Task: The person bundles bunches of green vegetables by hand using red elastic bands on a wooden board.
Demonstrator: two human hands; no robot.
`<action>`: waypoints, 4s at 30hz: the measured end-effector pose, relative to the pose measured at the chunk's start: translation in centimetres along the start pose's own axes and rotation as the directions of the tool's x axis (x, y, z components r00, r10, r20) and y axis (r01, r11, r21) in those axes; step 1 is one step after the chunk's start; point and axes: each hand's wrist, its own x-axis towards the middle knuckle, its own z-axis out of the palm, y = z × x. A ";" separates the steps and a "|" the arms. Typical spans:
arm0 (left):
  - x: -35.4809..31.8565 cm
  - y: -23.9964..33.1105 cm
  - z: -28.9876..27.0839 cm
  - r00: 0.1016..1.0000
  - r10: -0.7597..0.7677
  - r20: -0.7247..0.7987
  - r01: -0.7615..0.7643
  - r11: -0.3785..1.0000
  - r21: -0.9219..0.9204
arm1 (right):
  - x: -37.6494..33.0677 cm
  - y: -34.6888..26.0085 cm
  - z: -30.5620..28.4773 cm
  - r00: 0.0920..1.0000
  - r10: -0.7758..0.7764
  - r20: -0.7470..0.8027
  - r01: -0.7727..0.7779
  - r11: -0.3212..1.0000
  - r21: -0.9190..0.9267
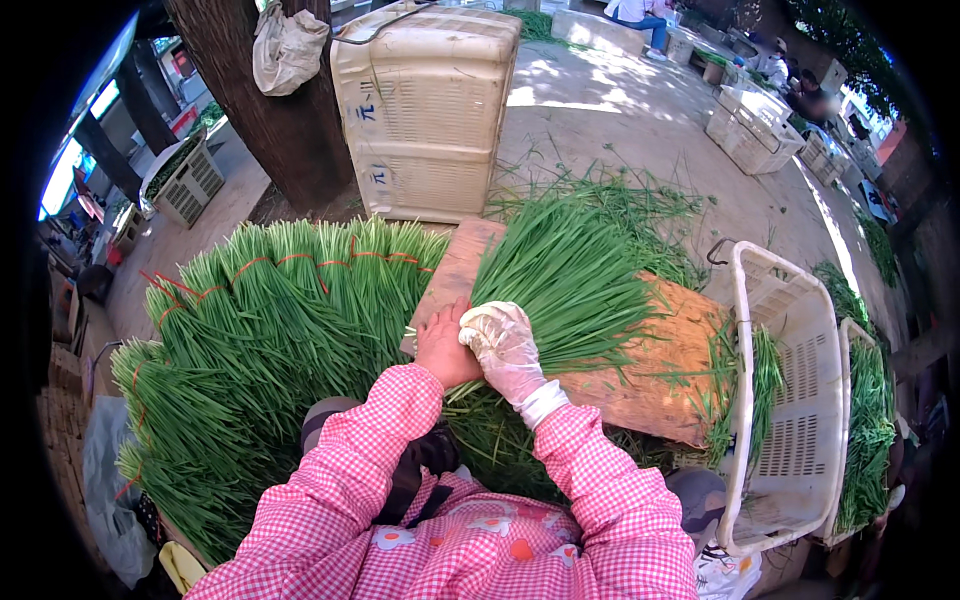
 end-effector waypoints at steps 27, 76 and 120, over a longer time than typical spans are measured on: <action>-4.5 -1.8 -0.1 0.869 0.175 0.463 0.249 0.654 -0.714 | -12.1 -4.5 -4.6 0.542 0.625 0.562 -0.449 -0.350 0.822; -4.5 5.2 5.5 0.709 0.441 0.550 0.568 0.104 -0.816 | -14.8 -5.3 -11.6 0.651 0.698 0.299 -0.710 0.699 -0.085; 1.8 7.5 -3.7 0.923 0.334 -0.188 -0.295 0.305 -0.906 | -2.3 -1.1 -16.5 0.892 0.410 0.191 -0.444 0.710 0.547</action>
